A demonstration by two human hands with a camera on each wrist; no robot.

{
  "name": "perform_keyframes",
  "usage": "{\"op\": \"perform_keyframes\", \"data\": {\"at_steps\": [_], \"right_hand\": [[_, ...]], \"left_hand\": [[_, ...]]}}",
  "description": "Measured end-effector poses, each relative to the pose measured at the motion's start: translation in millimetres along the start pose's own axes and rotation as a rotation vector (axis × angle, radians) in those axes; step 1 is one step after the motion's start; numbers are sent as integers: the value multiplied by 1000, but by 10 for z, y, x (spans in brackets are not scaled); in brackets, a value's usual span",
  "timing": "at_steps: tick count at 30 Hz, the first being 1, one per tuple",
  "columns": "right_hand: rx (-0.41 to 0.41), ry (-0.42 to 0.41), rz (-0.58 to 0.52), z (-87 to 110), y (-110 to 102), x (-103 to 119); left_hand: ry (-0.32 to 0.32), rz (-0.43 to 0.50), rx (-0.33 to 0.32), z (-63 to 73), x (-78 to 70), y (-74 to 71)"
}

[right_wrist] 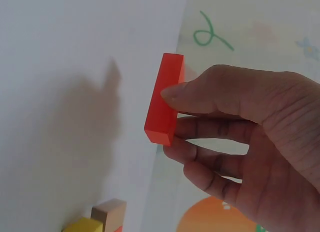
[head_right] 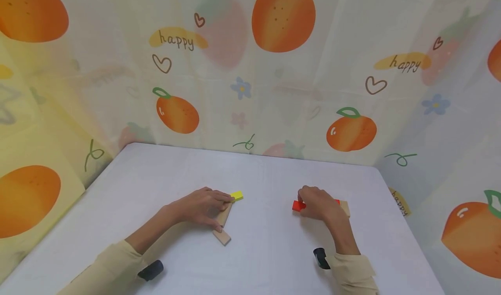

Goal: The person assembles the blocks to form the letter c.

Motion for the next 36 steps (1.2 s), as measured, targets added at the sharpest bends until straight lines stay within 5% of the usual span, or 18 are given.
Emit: {"op": "perform_keyframes", "data": {"at_steps": [36], "right_hand": [[-51,-208,129,-683,344,833]], "left_hand": [[-15,12,18,-13,3,33]]}}
Point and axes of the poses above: each hand's wrist, its own z-axis away from the middle knuckle, its own y-axis out of the palm, x = y × z, the point moved 10 cm from there along -z, towards the middle knuckle, and after that the axes turned 10 degrees about -x, right-handed, at the moved point
